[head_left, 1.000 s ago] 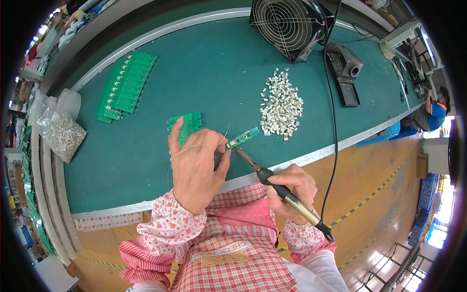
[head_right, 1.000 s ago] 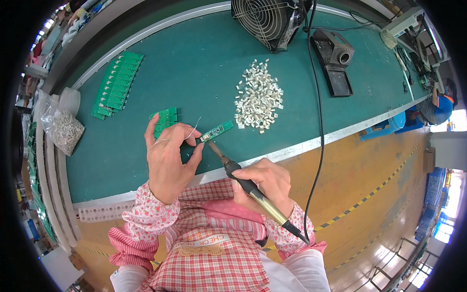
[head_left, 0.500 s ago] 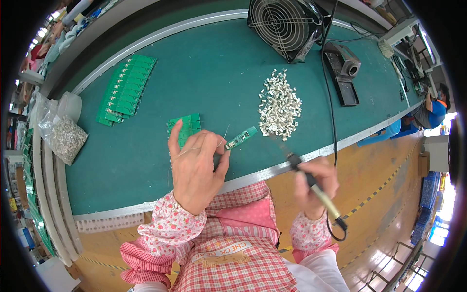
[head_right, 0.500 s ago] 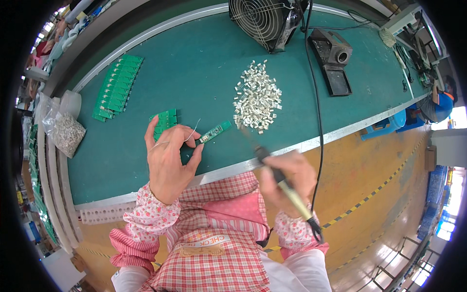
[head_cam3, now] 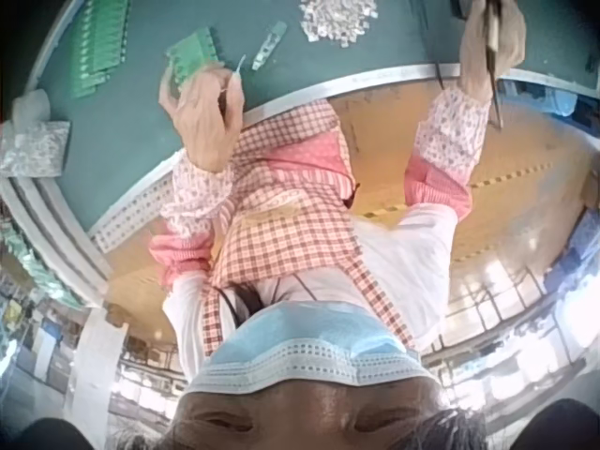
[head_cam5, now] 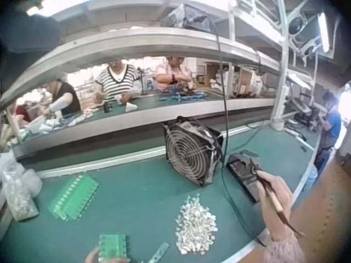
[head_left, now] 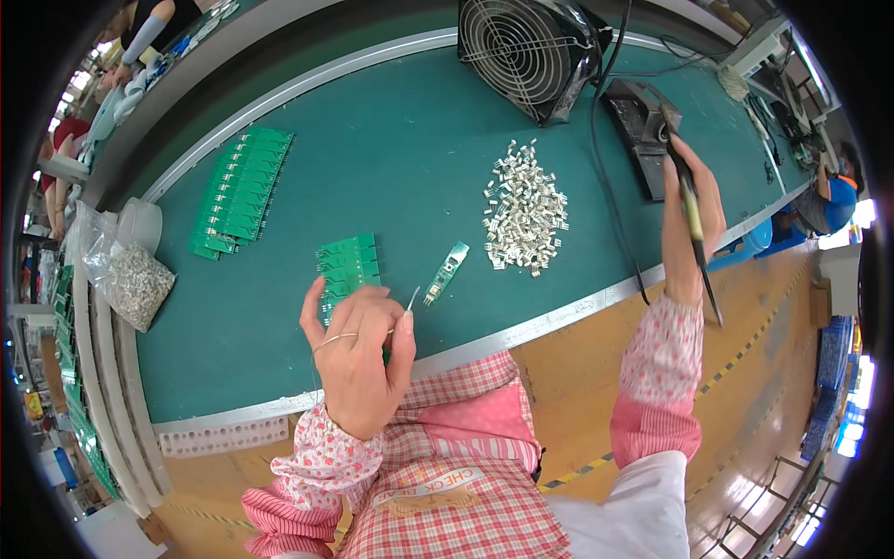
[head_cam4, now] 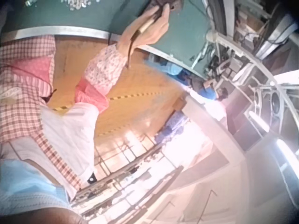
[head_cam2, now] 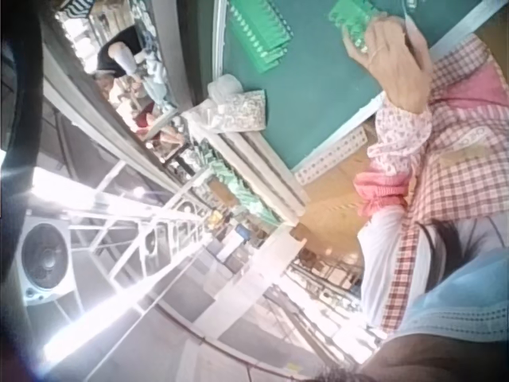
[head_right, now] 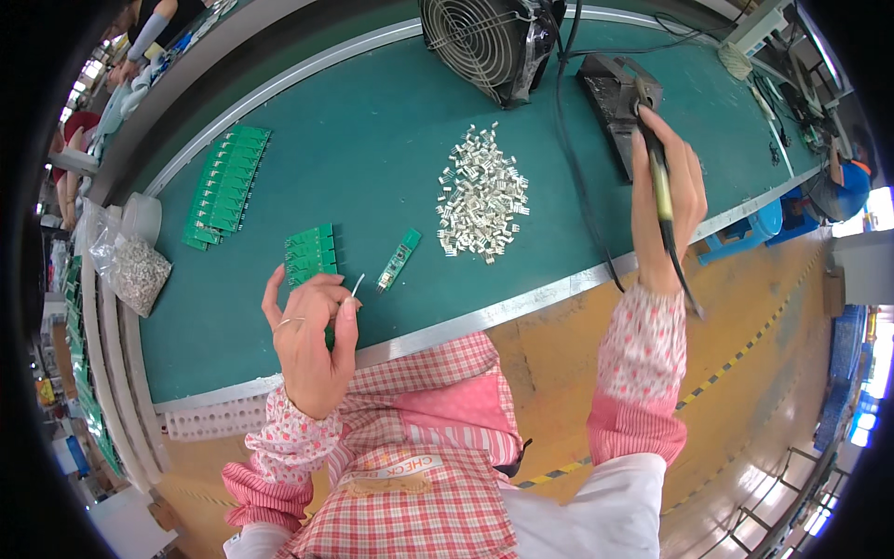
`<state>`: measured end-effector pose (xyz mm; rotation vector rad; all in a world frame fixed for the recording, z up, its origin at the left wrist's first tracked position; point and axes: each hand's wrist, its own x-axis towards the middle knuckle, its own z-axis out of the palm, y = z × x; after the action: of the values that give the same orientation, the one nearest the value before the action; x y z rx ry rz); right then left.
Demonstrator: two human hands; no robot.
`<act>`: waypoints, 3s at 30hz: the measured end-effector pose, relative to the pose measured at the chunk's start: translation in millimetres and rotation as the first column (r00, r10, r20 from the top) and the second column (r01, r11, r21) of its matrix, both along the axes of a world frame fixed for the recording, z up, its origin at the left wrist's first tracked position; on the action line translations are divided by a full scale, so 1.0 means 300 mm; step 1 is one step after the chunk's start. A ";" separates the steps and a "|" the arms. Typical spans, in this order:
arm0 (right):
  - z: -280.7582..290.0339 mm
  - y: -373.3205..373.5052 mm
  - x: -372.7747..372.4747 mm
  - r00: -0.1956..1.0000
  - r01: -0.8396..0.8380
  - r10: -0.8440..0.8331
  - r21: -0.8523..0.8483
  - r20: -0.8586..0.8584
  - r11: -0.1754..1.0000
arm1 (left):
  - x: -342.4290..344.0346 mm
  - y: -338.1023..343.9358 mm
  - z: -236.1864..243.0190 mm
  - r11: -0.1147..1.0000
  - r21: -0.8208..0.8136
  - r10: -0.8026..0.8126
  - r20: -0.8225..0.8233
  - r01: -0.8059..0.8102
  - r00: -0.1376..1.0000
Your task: The person solders components onto circuit boards using a soldering iron and solder wire, then fits components onto the boards by hand.
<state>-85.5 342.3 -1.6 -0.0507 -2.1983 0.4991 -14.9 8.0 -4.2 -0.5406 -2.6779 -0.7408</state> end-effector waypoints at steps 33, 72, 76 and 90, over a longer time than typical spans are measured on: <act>-0.165 -0.409 0.342 0.812 -0.402 0.581 -0.767 -0.047 0.500 | -0.026 0.062 -0.007 0.995 -0.094 -0.041 0.004 0.041 0.999; -0.171 -0.390 0.354 0.815 -0.414 0.577 -0.759 -0.061 0.503 | -0.030 0.055 -0.006 0.996 -0.070 -0.056 0.035 0.058 0.998; -0.176 -0.386 0.358 0.807 -0.419 0.589 -0.752 -0.052 0.509 | -0.028 0.046 -0.008 0.996 -0.050 -0.066 0.044 0.068 0.997; -0.166 -0.391 0.344 0.771 -0.532 0.630 -0.637 -0.093 0.558 | -0.026 0.051 -0.012 0.996 -0.060 -0.057 0.049 0.060 0.997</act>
<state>17.7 224.9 -51.6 0.3137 -2.0406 1.6720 -22.7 23.4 -7.7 -0.6268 -2.7470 -0.6978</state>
